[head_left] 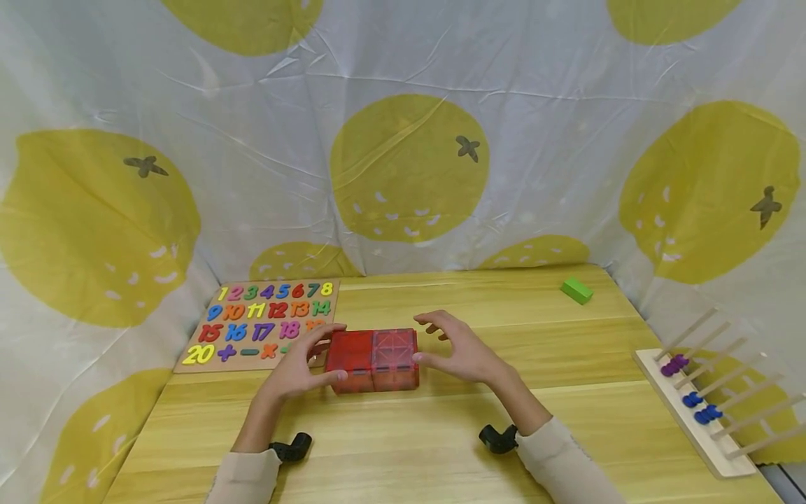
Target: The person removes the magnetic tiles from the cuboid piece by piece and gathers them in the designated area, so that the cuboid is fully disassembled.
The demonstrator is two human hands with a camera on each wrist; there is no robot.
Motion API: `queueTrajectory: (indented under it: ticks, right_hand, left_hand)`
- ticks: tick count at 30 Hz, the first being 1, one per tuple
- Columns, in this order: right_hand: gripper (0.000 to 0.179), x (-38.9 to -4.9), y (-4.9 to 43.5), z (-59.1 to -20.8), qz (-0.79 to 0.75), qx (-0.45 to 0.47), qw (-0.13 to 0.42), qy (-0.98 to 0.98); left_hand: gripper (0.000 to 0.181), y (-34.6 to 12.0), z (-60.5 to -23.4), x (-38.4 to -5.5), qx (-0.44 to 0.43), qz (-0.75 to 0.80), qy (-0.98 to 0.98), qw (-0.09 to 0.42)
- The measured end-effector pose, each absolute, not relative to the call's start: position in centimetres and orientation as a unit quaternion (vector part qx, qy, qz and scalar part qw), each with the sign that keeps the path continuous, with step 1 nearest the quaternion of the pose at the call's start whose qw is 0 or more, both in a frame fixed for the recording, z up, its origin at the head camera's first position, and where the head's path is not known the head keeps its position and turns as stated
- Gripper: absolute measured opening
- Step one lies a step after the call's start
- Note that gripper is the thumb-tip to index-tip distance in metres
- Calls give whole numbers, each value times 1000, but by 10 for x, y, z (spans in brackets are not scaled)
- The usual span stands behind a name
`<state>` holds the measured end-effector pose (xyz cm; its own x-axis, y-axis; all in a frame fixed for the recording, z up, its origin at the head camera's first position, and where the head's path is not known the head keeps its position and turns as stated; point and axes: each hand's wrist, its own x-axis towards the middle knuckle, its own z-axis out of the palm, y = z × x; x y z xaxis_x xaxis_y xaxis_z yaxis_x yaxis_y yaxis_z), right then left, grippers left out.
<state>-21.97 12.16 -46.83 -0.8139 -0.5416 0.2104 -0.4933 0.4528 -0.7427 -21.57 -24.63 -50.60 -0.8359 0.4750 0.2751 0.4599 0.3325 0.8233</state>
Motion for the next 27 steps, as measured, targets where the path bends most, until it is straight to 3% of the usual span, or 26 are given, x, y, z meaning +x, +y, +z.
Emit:
queueTrajectory:
  ticks: [18, 27]
  right_hand:
    - [77, -220, 96, -481, -403, -304, 42, 862]
    - [79, -226, 89, -470, -354, -335, 14, 873]
  left_hand:
    - [70, -240, -512, -205, 254, 533, 807, 27]
    - [70, -239, -508, -209, 233, 543, 805, 42]
